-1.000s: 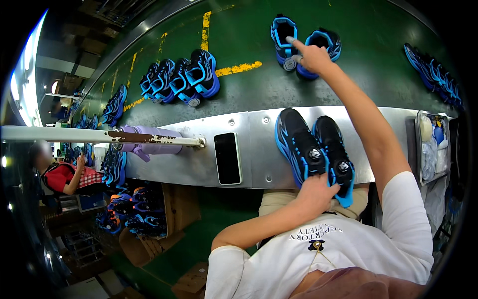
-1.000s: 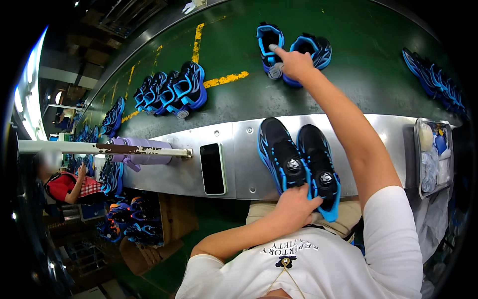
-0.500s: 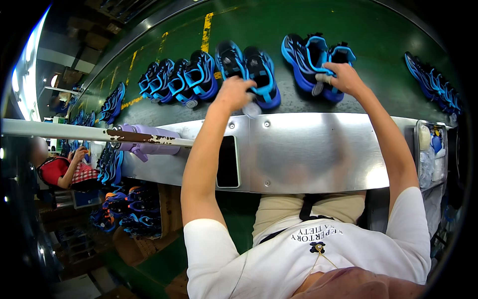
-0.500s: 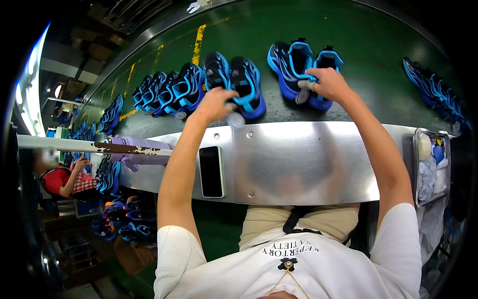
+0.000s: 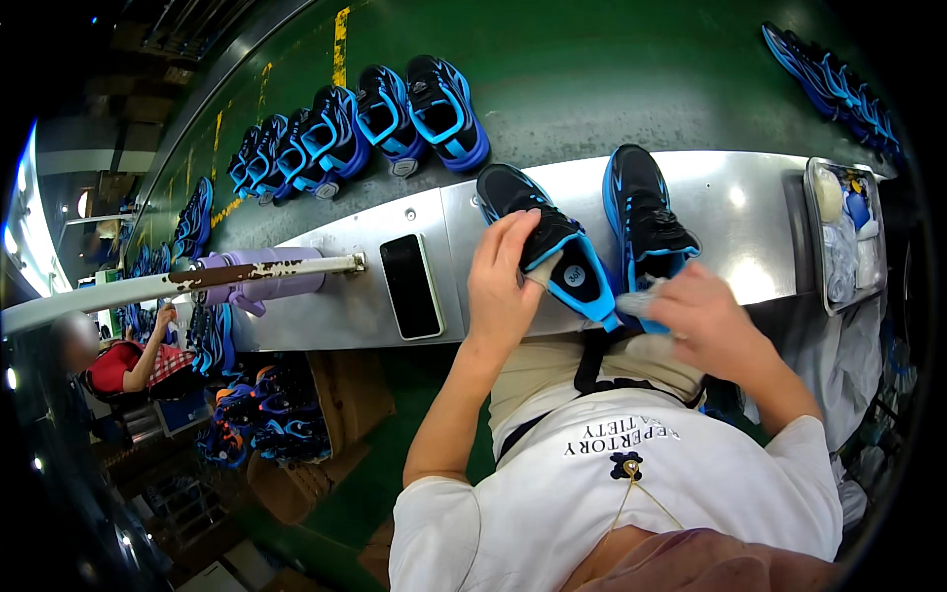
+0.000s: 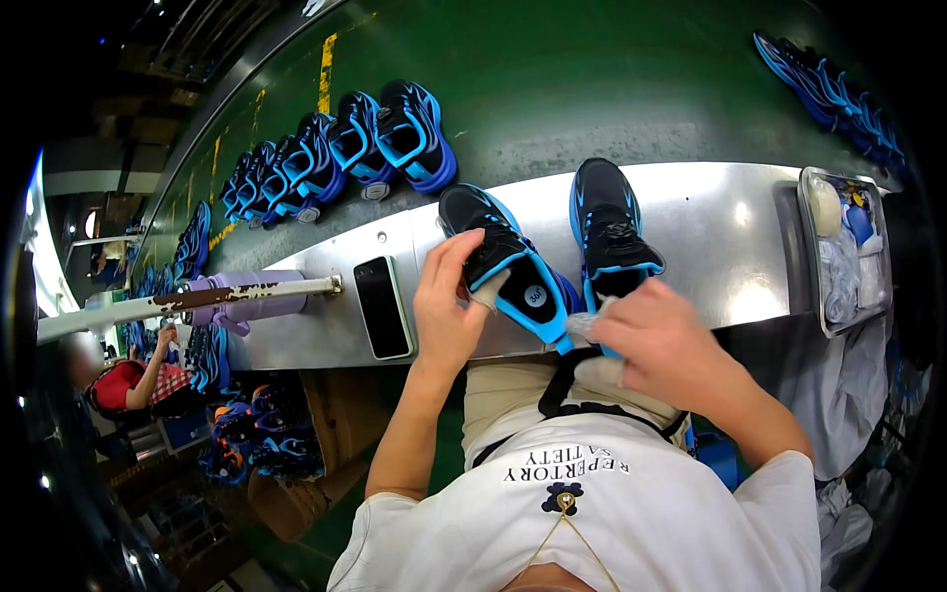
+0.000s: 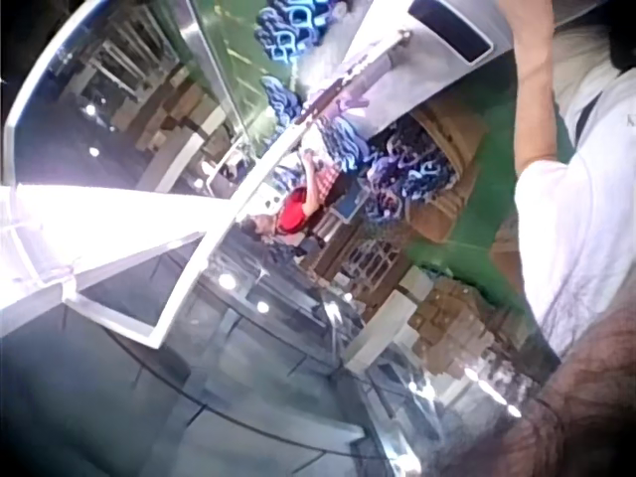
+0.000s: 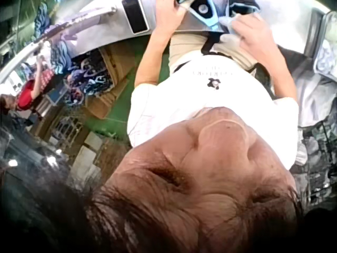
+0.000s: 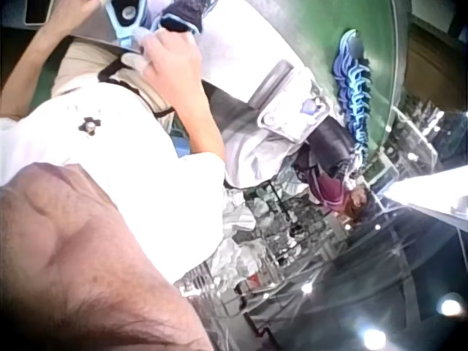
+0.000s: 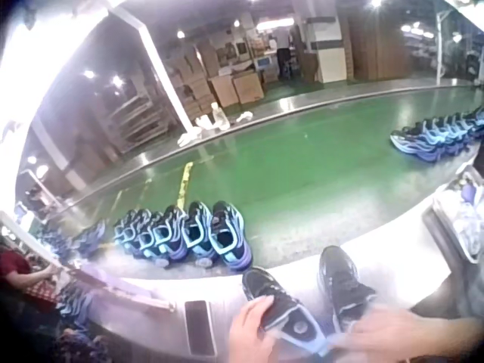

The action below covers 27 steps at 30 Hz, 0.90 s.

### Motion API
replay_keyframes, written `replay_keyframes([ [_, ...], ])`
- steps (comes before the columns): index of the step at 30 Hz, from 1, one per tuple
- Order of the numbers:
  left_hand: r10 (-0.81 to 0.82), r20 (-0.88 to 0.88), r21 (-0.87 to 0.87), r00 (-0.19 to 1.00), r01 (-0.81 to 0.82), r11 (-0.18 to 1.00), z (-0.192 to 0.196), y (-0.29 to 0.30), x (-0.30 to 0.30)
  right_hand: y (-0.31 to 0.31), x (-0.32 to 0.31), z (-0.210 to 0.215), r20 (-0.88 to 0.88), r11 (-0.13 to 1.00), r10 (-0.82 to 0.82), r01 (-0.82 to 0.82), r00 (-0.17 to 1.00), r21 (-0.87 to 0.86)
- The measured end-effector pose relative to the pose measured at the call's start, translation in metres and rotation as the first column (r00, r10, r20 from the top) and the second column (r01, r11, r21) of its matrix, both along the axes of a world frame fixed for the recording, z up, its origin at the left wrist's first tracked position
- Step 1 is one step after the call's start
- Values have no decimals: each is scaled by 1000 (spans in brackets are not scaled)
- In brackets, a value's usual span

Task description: The person wipes the upper and sides of several shoes with a cloth by hand, one at a time, before placing them onto a conveyor belt. The person also handles a water bottle at a workstation.

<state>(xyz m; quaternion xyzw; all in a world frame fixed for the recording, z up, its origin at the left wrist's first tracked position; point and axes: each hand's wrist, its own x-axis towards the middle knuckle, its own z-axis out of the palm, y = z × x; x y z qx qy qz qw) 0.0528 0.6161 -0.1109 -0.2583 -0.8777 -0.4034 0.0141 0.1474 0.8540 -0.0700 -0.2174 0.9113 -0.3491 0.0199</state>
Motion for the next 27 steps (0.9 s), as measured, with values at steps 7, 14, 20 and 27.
replay_keyframes([
  [7, 118, -143, -92, 983, -131, 987, -5, 22, -4, -1, -37, -32, -351, 913, -390, 408, 852, -22],
  [14, 154, -119, -189, 981, -175, 966, 14, 48, 2, 19, -40, -36, 73, 877, -423, 429, 903, -218],
  [20, 11, -276, -384, 961, -121, 915, 5, 82, 4, 2, -36, -19, 19, 898, -428, 428, 903, -102],
  [27, -36, -316, -481, 948, -127, 867, -3, 82, 26, -21, -14, -20, -107, 865, -496, 480, 862, -149],
])
